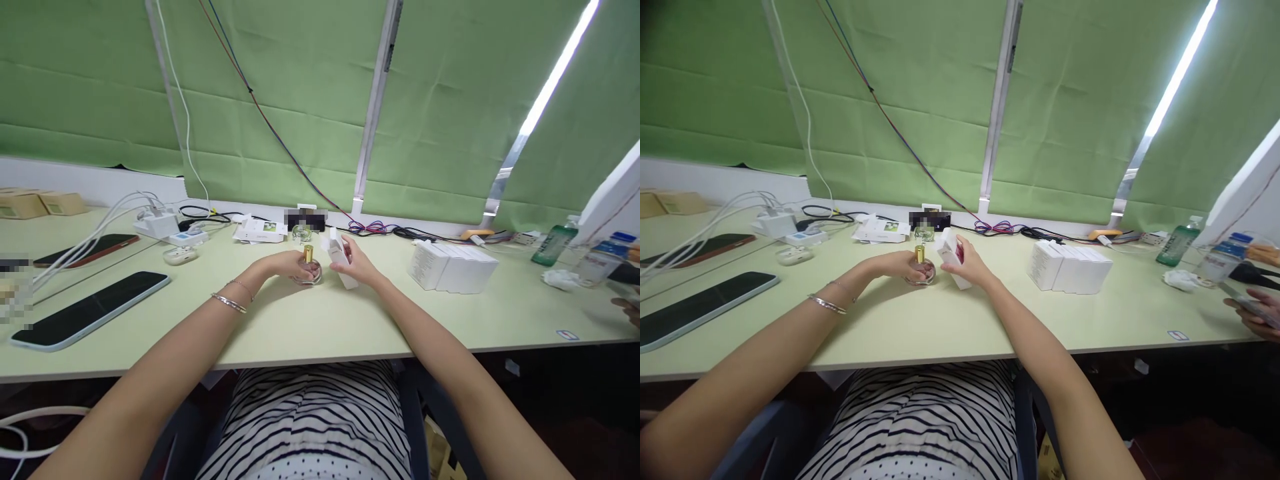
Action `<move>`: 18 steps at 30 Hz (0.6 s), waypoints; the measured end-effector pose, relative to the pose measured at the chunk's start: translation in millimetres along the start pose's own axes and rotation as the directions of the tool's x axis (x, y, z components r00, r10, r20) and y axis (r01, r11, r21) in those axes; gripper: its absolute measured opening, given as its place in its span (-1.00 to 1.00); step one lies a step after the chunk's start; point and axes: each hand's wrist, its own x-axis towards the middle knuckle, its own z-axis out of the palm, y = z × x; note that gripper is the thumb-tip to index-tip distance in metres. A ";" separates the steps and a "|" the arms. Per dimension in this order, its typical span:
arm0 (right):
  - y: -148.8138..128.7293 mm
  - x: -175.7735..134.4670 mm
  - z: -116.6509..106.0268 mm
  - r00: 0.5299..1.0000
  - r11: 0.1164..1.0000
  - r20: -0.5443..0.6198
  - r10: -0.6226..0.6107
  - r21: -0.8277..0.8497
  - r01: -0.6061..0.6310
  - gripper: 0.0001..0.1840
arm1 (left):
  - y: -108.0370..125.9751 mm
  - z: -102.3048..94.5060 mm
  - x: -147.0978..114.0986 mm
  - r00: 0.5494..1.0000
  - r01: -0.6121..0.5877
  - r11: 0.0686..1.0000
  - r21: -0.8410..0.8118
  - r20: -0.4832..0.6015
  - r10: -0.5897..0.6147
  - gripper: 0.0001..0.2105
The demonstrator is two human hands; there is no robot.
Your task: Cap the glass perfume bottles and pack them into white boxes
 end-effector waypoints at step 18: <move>-10.1 -3.1 -5.7 0.985 0.990 0.162 -0.061 0.133 0.040 -0.20 | 16.6 -11.0 -5.9 0.920 -0.353 0.852 -0.387 -0.310 0.240 -0.54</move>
